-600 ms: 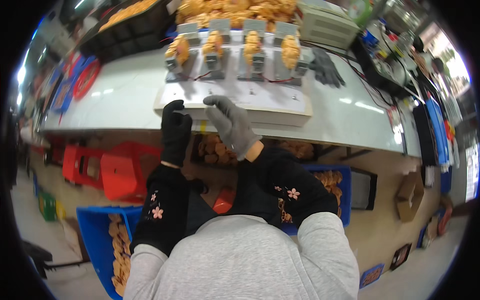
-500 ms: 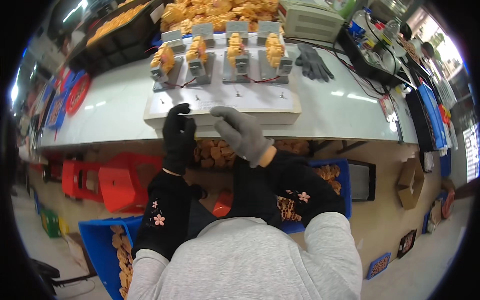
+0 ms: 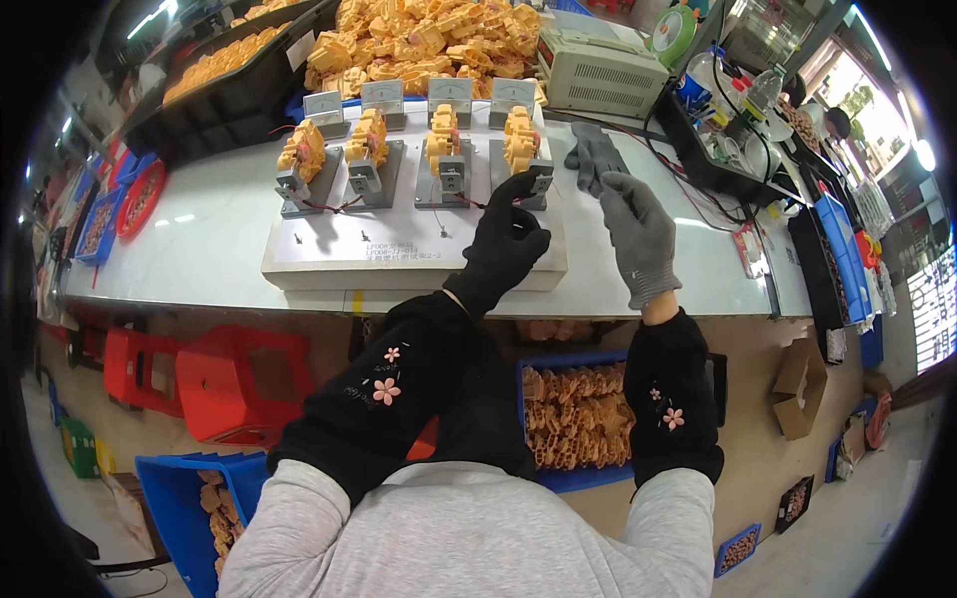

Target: Assembling small orange plastic components by picking them from a bin and inserting them into a four-slotted fixture.

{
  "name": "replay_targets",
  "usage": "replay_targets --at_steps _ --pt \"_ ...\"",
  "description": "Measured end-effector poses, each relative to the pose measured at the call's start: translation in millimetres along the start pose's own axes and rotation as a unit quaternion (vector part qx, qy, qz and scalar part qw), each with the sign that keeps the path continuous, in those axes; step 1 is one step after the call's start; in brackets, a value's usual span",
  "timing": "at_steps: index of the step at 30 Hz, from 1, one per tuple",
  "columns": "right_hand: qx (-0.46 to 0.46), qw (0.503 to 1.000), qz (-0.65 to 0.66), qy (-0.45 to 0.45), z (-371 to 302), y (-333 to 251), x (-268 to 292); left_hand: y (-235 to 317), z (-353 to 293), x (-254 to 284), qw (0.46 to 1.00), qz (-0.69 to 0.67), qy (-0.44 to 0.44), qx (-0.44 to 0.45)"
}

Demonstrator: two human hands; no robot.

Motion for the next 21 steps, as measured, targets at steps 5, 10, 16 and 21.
replay_targets --at_steps 5,10,16,21 --pt "0.027 0.994 -0.065 -0.078 38.5 7.9 -10.0 -7.0 7.8 1.3 0.995 -0.086 -0.03 0.044" --pt "0.033 0.966 -0.191 -0.171 76.5 22.3 -32.7 -4.7 13.2 8.3 0.97 -0.207 -0.082 0.097" --pt "0.058 0.903 -0.282 -0.32 90.0 -0.4 -75.9 -6.3 14.6 14.0 0.958 -0.201 -0.143 0.147" --pt "0.036 0.887 -0.303 -0.346 102.2 9.8 -84.3 -2.1 11.3 14.6 0.952 -0.244 -0.142 0.121"
Point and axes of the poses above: each hand's wrist, its own z-axis towards the middle knuckle, its own x-axis out of the back of the hand, y = z × x, the point moved 2 cm from there along z, towards the middle knuckle, and after that the axes turned 10 degrees about x, right-handed, at the moved point
